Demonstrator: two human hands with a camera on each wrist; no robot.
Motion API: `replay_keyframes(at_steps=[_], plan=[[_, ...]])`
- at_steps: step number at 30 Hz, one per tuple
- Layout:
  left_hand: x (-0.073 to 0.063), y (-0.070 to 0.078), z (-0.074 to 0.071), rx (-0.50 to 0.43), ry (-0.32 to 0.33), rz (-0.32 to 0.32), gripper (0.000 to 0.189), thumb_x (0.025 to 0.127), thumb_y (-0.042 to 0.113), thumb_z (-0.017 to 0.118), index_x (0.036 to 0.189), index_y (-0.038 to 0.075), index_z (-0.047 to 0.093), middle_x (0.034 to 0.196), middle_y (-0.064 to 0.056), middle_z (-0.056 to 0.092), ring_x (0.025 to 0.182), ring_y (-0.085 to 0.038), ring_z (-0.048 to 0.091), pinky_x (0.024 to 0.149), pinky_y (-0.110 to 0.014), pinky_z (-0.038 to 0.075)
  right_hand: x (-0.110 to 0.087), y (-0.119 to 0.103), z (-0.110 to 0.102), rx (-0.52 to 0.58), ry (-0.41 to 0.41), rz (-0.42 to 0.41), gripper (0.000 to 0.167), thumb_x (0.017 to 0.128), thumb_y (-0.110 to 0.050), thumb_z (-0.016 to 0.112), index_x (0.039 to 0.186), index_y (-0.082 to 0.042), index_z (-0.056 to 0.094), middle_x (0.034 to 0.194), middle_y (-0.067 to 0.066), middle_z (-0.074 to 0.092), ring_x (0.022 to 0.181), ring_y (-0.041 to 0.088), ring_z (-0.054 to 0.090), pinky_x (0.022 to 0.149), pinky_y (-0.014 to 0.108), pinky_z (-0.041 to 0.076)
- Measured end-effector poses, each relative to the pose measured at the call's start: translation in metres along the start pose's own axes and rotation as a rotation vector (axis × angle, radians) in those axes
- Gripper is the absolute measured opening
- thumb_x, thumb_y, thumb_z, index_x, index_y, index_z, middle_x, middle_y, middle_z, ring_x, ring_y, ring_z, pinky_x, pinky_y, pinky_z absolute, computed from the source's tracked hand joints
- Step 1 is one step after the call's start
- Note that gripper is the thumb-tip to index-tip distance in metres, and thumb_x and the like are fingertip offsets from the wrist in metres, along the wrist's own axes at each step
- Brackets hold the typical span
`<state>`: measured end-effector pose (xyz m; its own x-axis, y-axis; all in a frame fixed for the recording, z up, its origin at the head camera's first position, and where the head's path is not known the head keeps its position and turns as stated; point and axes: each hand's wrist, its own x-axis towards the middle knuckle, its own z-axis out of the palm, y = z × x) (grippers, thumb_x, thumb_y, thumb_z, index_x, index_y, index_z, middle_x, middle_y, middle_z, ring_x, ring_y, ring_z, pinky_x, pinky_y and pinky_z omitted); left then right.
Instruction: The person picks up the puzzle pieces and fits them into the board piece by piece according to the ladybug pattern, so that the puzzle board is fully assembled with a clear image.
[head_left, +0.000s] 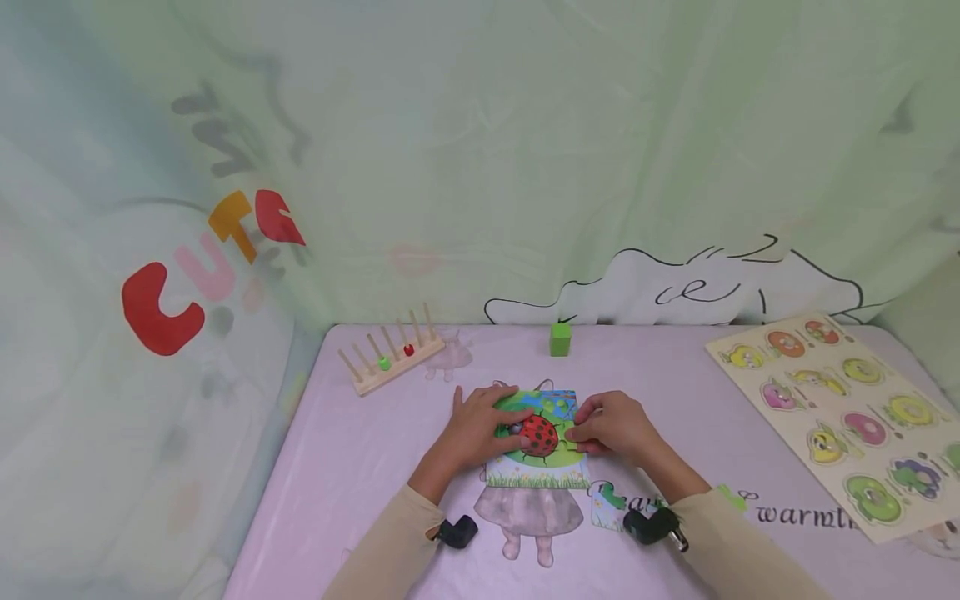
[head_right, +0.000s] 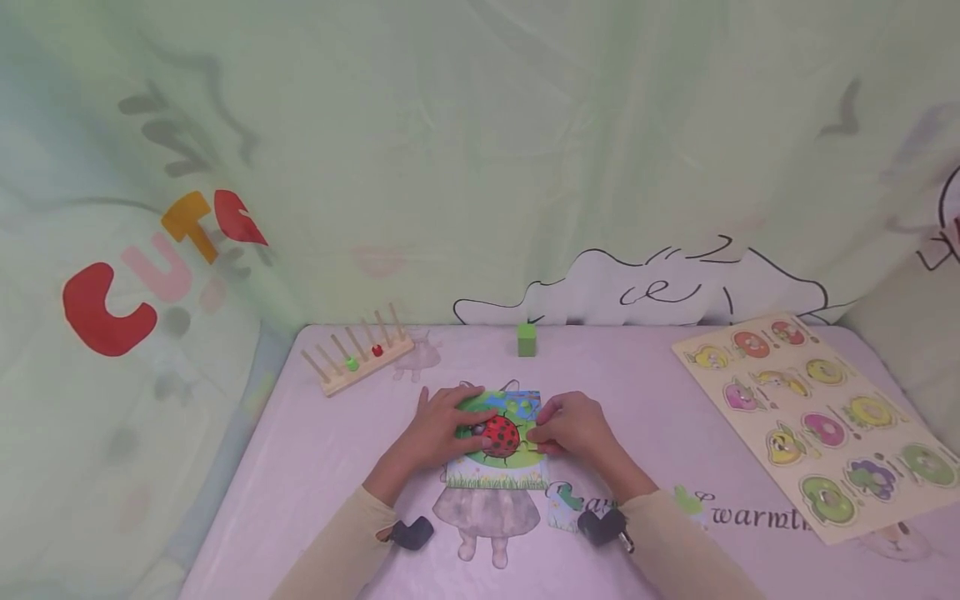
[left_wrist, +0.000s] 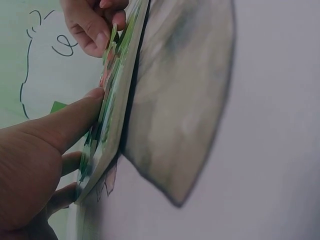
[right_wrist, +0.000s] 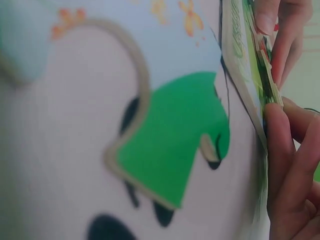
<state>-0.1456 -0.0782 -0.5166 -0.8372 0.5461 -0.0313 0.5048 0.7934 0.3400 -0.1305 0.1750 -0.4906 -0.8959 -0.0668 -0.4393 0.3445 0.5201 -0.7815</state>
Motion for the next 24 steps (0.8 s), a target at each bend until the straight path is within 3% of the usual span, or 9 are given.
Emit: replay_keyframes(at_steps=[9,24], plan=[[0.0000,-0.0001,-0.0005,-0.008,0.002,-0.001,0.051,0.093,0.058,0.067,0.140,0.042,0.060,0.160,0.005,0.044,0.148,-0.027,0.039,0.116,-0.076,0.018,0.0004,-0.0062,-0.0018,-0.078,0.011,0.003,0.026,0.077,-0.013,0.088,0.090,-0.002,0.068,0.064,0.002,0.066,0.054,0.010,0.064,0.055,0.024,0.051],[0.0001,-0.0002,-0.0007,0.019,-0.004,-0.008,0.051,0.092,0.060,0.067,0.140,0.044,0.059,0.160,0.006,0.043,0.148,-0.027,0.039,0.116,-0.075,0.019,0.0033,-0.0069,-0.0020,-0.099,-0.001,0.030,0.028,0.076,-0.014,0.089,0.088,-0.002,0.067,0.063,0.002,0.065,0.053,0.010,0.065,0.056,0.024,0.050]])
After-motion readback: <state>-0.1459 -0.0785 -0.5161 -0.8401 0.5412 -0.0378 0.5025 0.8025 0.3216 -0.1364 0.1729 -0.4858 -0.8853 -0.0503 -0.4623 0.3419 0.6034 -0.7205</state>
